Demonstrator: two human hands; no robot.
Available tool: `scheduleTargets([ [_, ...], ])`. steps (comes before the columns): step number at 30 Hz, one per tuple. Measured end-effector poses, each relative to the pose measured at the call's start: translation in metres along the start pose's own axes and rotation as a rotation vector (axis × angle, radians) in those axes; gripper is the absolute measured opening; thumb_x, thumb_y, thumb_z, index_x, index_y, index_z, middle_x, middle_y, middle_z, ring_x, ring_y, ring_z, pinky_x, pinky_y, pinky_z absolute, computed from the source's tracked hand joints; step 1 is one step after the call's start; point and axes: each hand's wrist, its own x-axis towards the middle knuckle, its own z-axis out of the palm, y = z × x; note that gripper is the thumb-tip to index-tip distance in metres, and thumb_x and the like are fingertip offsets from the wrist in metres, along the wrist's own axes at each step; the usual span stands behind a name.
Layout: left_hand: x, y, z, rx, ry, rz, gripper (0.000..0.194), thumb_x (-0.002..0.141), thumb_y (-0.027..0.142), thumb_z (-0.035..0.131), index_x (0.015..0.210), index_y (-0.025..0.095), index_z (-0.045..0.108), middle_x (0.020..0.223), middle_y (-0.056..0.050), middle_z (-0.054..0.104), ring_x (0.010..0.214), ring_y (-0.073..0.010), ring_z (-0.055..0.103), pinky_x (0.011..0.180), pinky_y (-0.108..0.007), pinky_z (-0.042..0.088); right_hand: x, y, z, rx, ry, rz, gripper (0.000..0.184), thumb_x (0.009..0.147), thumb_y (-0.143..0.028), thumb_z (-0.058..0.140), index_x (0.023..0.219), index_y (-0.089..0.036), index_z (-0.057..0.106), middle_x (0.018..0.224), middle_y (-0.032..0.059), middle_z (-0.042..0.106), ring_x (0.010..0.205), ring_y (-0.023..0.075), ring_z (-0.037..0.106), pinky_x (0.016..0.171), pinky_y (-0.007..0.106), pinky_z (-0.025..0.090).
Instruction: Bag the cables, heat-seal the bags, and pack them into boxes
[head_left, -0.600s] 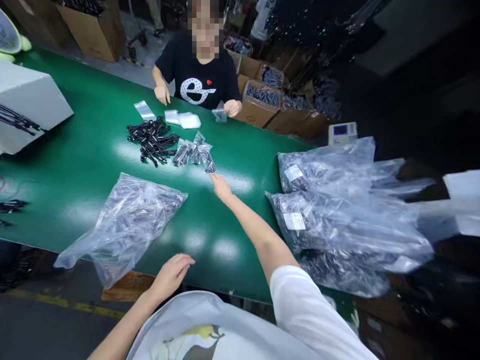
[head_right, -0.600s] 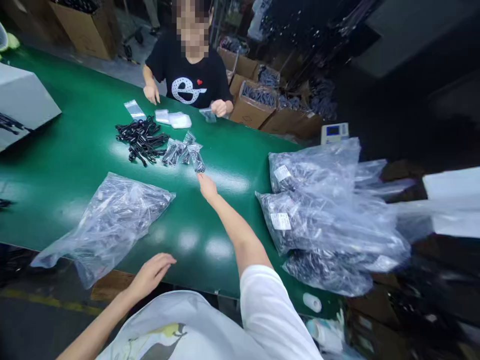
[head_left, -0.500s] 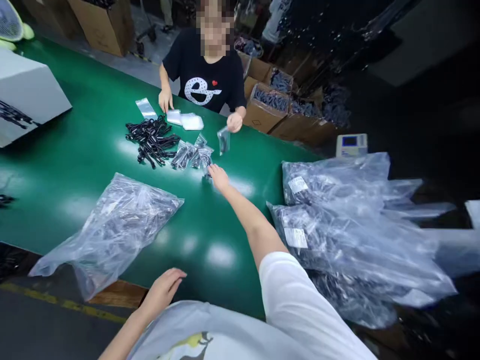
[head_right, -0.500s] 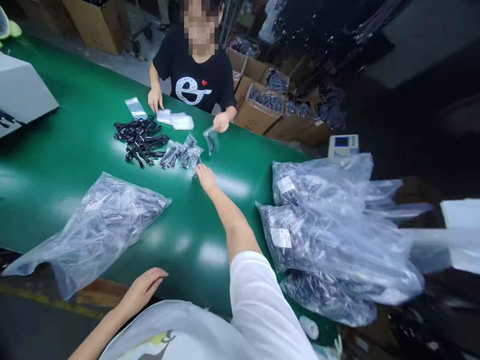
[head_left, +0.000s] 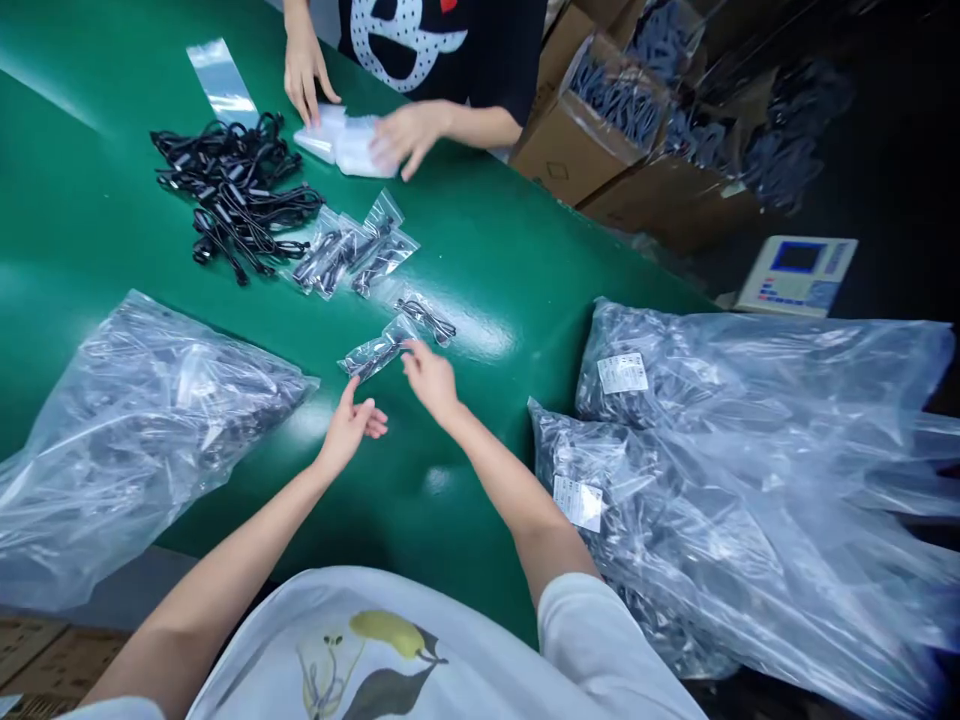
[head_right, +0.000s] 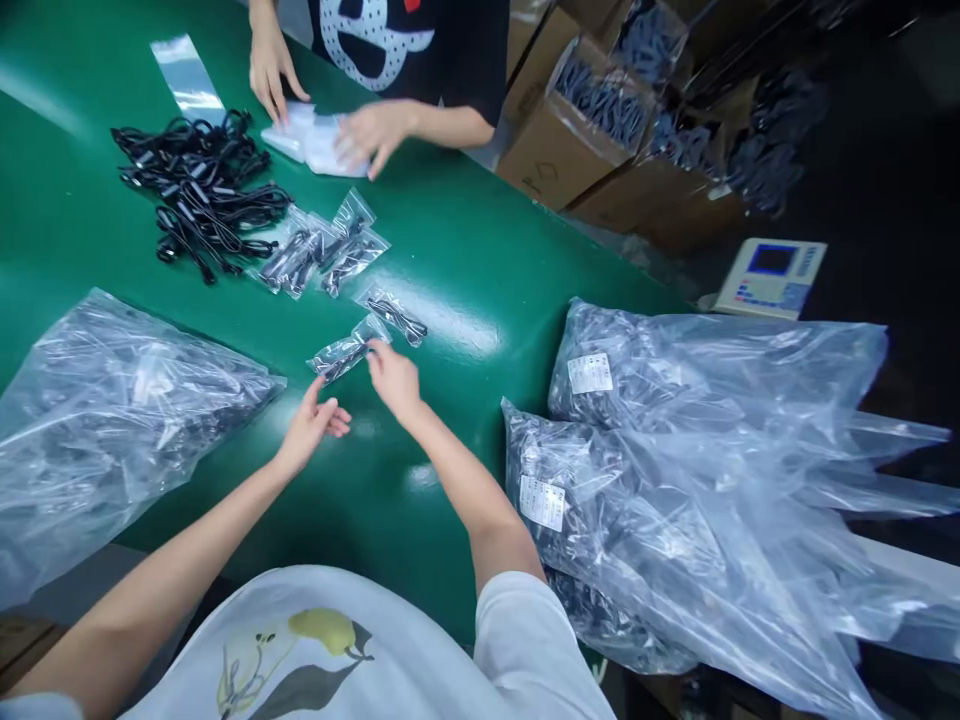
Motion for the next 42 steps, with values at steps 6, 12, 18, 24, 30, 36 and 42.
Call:
scheduleTargets([
  [6, 0.07, 0.028, 0.03, -0.046, 0.063, -0.145, 0.096, 0.089, 0.058, 0.072, 0.163, 0.024, 0.021, 0.079, -0.004, 0.075, 0.075, -0.0213, 0.075, 0.075, -0.031, 0.057, 0.072, 0.039, -0.045, 0.338, -0.079, 0.451, 0.046, 0.108, -0.045, 0.036, 0.141, -0.02, 0.055, 0.069, 0.0001, 0.071, 0.061, 0.0176, 0.069, 0.068, 0.03, 0.058],
  [12, 0.06, 0.022, 0.012, 0.446, 0.119, 0.015, 0.026, 0.096, 0.047, 0.058, 0.09, 0.022, 0.062, 0.079, -0.003, 0.067, 0.082, -0.0213, 0.068, 0.082, -0.033, 0.052, 0.086, 0.05, -0.058, -0.313, 0.053, 0.18, 0.013, 0.096, -0.025, 0.059, 0.102, -0.015, 0.066, 0.11, 0.0169, 0.069, 0.104, 0.0303, 0.067, 0.097, 0.044, 0.052],
  [18, 0.038, 0.003, -0.026, 0.606, 0.242, 0.209, 0.013, 0.09, 0.031, 0.058, 0.095, 0.024, 0.048, 0.095, -0.002, 0.065, 0.077, -0.0183, 0.065, 0.078, -0.033, 0.049, 0.152, 0.012, -0.046, -0.402, -0.08, -0.55, 0.056, 0.087, 0.001, 0.038, 0.139, -0.015, 0.053, 0.134, 0.0164, 0.061, 0.123, 0.0283, 0.055, 0.109, 0.047, 0.044],
  [24, 0.038, 0.007, -0.043, 0.437, 0.267, 0.141, 0.053, 0.089, 0.03, 0.055, 0.14, 0.022, 0.041, 0.102, -0.004, 0.068, 0.076, -0.018, 0.064, 0.076, -0.033, 0.05, 0.199, -0.023, -0.02, -0.566, -0.248, -0.605, 0.045, 0.091, -0.006, 0.05, 0.133, -0.014, 0.062, 0.136, 0.0149, 0.061, 0.125, 0.0303, 0.051, 0.112, 0.048, 0.04],
  [30, 0.036, 0.009, -0.042, 0.41, 0.237, 0.097, 0.023, 0.082, 0.044, 0.067, 0.084, 0.023, 0.058, 0.077, 0.0, 0.064, 0.073, -0.0205, 0.057, 0.071, -0.031, 0.04, 0.175, -0.02, -0.027, -0.618, -0.306, -0.541, 0.026, 0.092, -0.012, 0.056, 0.115, -0.015, 0.068, 0.13, 0.0175, 0.063, 0.124, 0.0322, 0.053, 0.108, 0.05, 0.043],
  [36, 0.04, 0.01, -0.048, 0.198, 0.23, 0.11, 0.028, 0.08, 0.046, 0.074, 0.087, 0.023, 0.061, 0.063, 0.004, 0.054, 0.058, -0.0159, 0.049, 0.062, -0.028, 0.036, 0.249, -0.042, -0.027, -0.473, -0.138, -0.624, 0.035, 0.093, -0.006, 0.046, 0.124, -0.016, 0.06, 0.15, 0.0154, 0.053, 0.145, 0.0275, 0.042, 0.122, 0.054, 0.031],
  [42, 0.05, 0.017, -0.054, -0.205, 0.117, 0.016, 0.053, 0.077, 0.046, 0.081, 0.119, 0.018, 0.066, 0.078, -0.001, 0.068, 0.065, -0.0147, 0.062, 0.064, -0.026, 0.046, 0.205, -0.038, -0.012, -0.319, -0.129, -0.196, 0.032, 0.082, -0.015, 0.065, 0.114, -0.016, 0.062, 0.107, 0.0144, 0.072, 0.11, 0.0323, 0.064, 0.105, 0.052, 0.046],
])
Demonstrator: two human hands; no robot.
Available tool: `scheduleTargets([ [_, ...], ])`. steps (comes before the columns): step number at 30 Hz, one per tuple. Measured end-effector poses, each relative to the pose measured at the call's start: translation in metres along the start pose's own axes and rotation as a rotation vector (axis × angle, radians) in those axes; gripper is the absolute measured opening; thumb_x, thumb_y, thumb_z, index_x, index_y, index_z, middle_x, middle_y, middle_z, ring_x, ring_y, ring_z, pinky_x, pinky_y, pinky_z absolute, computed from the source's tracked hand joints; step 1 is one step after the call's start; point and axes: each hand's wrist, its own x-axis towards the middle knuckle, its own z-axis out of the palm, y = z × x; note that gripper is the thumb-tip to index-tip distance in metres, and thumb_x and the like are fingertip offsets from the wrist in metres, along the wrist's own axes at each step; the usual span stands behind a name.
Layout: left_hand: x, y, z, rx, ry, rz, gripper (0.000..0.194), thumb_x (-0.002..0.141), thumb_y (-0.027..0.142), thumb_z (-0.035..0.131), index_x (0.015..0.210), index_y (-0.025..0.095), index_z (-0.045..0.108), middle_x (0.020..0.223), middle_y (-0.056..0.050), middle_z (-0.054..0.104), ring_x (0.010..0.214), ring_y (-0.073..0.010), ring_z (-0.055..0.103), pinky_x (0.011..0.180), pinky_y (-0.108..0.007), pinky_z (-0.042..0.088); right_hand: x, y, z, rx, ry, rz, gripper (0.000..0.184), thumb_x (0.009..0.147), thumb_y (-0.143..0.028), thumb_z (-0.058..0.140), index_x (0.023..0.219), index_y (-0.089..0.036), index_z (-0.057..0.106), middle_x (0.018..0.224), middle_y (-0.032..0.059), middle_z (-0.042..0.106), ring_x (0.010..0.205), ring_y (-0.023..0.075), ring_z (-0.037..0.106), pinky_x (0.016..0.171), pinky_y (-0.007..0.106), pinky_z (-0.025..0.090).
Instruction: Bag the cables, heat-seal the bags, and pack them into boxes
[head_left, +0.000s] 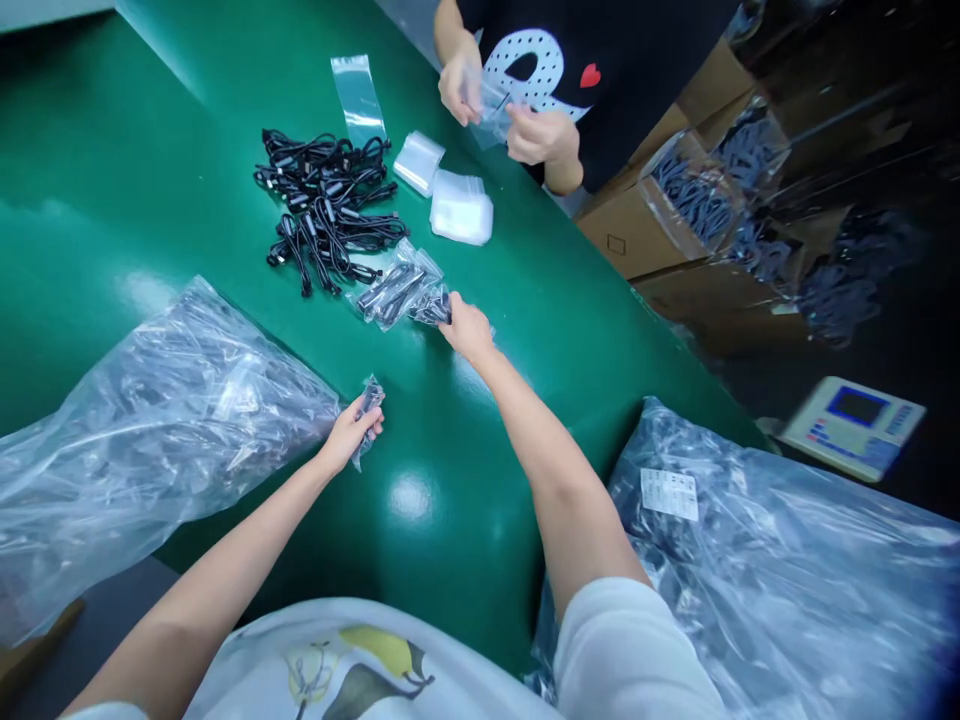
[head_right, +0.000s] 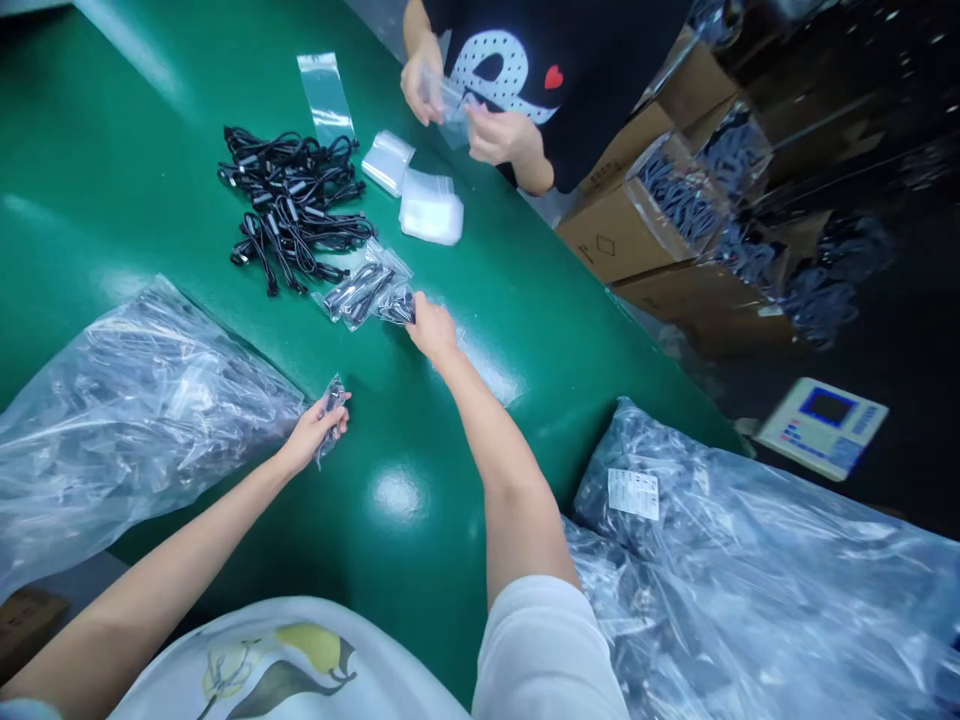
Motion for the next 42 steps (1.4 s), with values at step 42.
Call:
scheduleTargets([
  [42, -0.043, -0.006, -0.018, -0.301, -0.055, -0.071, 0.064, 0.051, 0.014, 0.091, 0.111, 0.018, 0.07, 0.097, -0.004, 0.075, 0.094, -0.0224, 0.07, 0.098, -0.041, 0.051, -0.059, -0.08, 0.001, 0.165, 0.01, 0.021, 0.016, 0.084, -0.021, 0.056, 0.097, -0.018, 0.064, 0.101, 0.0107, 0.073, 0.098, 0.0301, 0.066, 0.093, 0.043, 0.052],
])
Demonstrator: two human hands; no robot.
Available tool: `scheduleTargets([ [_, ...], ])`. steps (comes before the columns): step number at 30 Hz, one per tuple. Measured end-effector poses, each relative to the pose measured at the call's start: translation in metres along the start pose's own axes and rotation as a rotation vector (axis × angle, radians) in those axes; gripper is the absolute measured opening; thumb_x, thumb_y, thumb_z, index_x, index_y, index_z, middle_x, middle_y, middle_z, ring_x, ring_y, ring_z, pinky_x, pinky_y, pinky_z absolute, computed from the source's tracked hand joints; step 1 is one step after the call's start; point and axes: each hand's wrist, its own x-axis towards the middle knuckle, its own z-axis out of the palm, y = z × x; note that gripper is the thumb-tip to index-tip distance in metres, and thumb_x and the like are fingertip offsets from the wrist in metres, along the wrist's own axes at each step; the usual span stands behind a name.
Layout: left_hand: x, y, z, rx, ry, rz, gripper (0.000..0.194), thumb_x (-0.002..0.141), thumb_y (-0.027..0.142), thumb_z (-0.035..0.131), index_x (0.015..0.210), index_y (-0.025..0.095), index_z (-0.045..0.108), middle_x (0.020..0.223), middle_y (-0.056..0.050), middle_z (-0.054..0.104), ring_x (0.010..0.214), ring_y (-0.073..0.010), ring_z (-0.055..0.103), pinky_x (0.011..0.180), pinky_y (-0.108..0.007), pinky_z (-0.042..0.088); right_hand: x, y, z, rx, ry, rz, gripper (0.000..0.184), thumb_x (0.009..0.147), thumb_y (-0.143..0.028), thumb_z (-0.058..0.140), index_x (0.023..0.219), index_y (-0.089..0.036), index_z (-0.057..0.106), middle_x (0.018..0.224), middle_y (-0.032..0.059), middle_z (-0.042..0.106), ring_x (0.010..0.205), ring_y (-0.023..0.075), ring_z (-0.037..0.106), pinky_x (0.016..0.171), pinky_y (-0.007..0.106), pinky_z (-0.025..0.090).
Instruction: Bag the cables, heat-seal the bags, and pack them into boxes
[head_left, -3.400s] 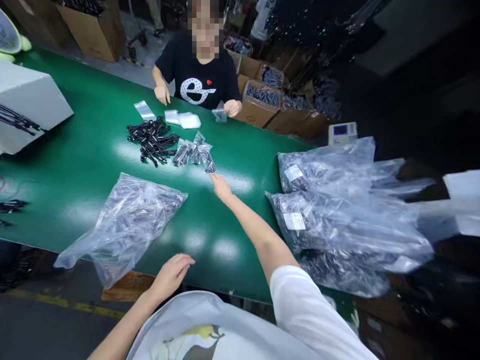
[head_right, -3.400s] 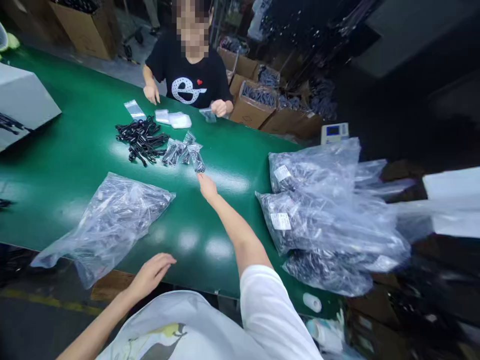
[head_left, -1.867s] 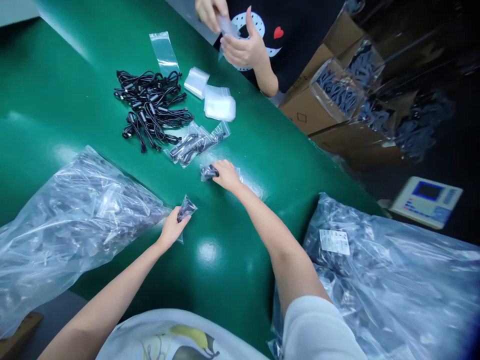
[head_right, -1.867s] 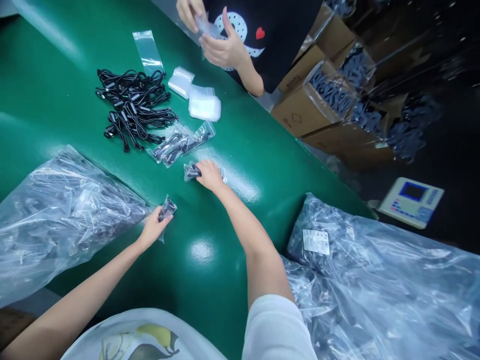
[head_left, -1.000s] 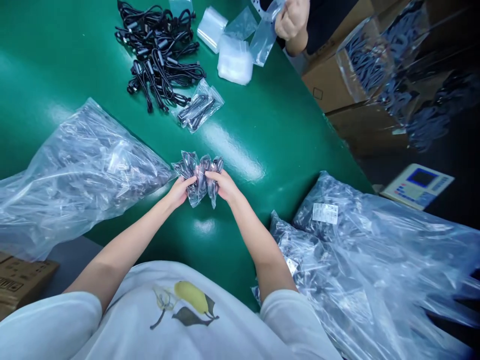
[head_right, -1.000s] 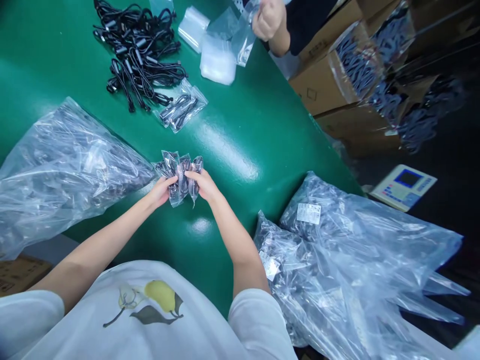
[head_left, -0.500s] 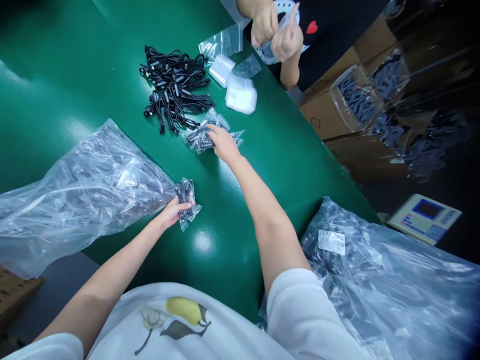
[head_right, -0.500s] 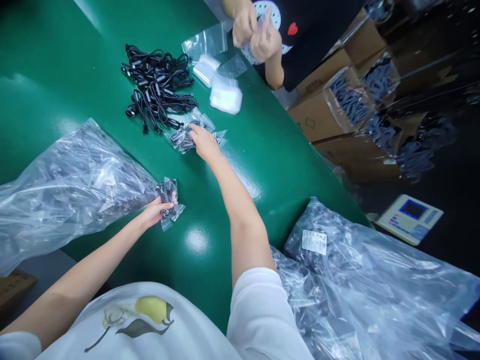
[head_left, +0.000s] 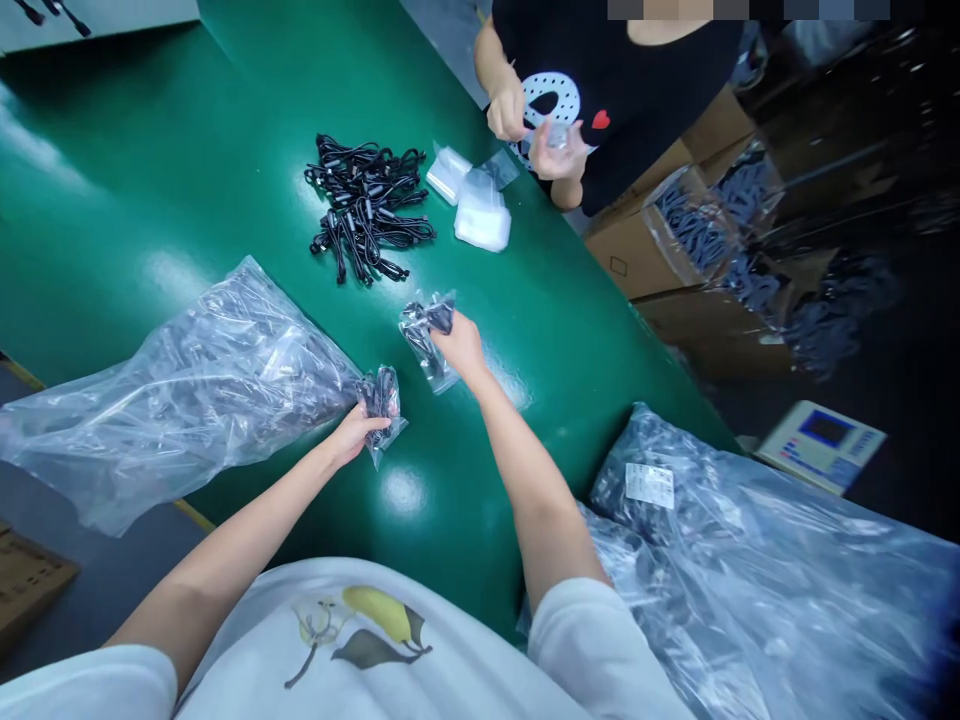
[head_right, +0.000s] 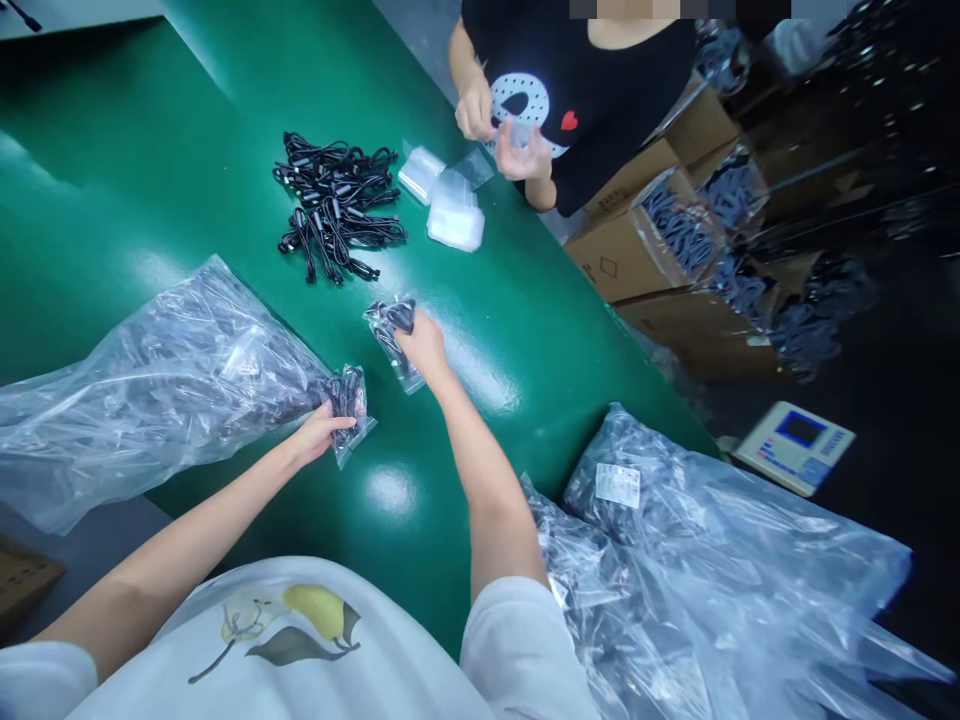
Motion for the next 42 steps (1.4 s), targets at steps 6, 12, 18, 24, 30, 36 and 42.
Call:
scheduleTargets([
  [6, -0.033, 0.008, 0.016, 0.05, -0.087, 0.022, 0.064, 0.05, 0.012, 0.089, 0.11, 0.018, 0.07, 0.107, -0.006, 0.077, 0.106, -0.0252, 0.07, 0.102, -0.039, 0.05, -0.146, -0.009, 0.019, 0.86, -0.038, 0.449, 0.037, 0.066, -0.039, 0.076, 0.096, -0.019, 0.069, 0.093, 0.0042, 0.076, 0.089, 0.0242, 0.071, 0.086, 0.038, 0.056],
  [12, -0.072, -0.001, 0.017, 0.155, -0.123, 0.003, 0.065, 0.051, 0.011, 0.078, 0.114, 0.017, 0.066, 0.108, -0.006, 0.076, 0.109, -0.0286, 0.068, 0.101, -0.041, 0.051, -0.212, -0.052, 0.064, 0.973, 0.061, 0.434, 0.051, 0.063, -0.044, 0.084, 0.104, -0.02, 0.066, 0.114, 0.0083, 0.076, 0.108, 0.0262, 0.071, 0.1, 0.04, 0.055],
  [18, -0.12, 0.007, 0.007, 0.569, -0.328, 0.221, 0.094, 0.059, 0.016, 0.075, 0.149, 0.019, 0.048, 0.153, -0.014, 0.053, 0.132, -0.0322, 0.056, 0.111, -0.043, 0.047, -0.243, -0.097, 0.084, 0.85, 0.144, 0.427, 0.077, 0.051, -0.037, 0.09, 0.119, -0.021, 0.056, 0.121, 0.0097, 0.072, 0.11, 0.0272, 0.069, 0.102, 0.043, 0.053],
  [24, -0.229, 0.065, -0.067, 1.193, -0.14, 0.626, 0.046, 0.091, 0.036, 0.064, 0.135, 0.021, 0.062, 0.137, -0.013, 0.065, 0.13, -0.0301, 0.059, 0.115, -0.046, 0.045, -0.286, -0.124, 0.11, 1.089, -0.032, 0.46, 0.049, 0.055, -0.041, 0.085, 0.094, -0.019, 0.066, 0.089, 0.0036, 0.074, 0.084, 0.0231, 0.069, 0.084, 0.037, 0.055],
  [30, -0.266, 0.191, -0.188, 1.626, 0.672, 0.944, 0.068, 0.088, 0.038, 0.071, 0.148, 0.015, 0.049, 0.15, -0.023, 0.05, 0.145, -0.0393, 0.041, 0.119, -0.055, 0.033, -0.322, -0.199, 0.137, 1.063, -0.39, 0.426, 0.03, 0.055, -0.03, 0.078, 0.078, -0.019, 0.064, 0.068, -0.002, 0.065, 0.065, 0.0167, 0.06, 0.068, 0.031, 0.049],
  [36, -0.215, 0.242, -0.209, 1.766, 0.279, 0.708, 0.042, 0.096, 0.023, 0.041, 0.128, 0.015, 0.066, 0.11, -0.013, 0.073, 0.101, -0.026, 0.068, 0.091, -0.034, 0.05, -0.315, -0.337, 0.194, 1.281, -0.678, 0.22, 0.036, 0.06, -0.017, 0.08, 0.092, -0.019, 0.064, 0.076, -0.0047, 0.067, 0.07, 0.015, 0.063, 0.071, 0.027, 0.053],
  [42, -0.255, 0.24, -0.186, 1.811, 0.253, 0.757, 0.027, 0.088, 0.03, 0.059, 0.108, 0.02, 0.074, 0.081, -0.002, 0.074, 0.073, -0.0187, 0.065, 0.07, -0.025, 0.045, -0.27, -0.356, 0.235, 1.581, -0.599, 0.44, 0.019, 0.071, -0.011, 0.073, 0.081, -0.019, 0.059, 0.059, -0.0034, 0.062, 0.053, 0.0139, 0.058, 0.053, 0.024, 0.052],
])
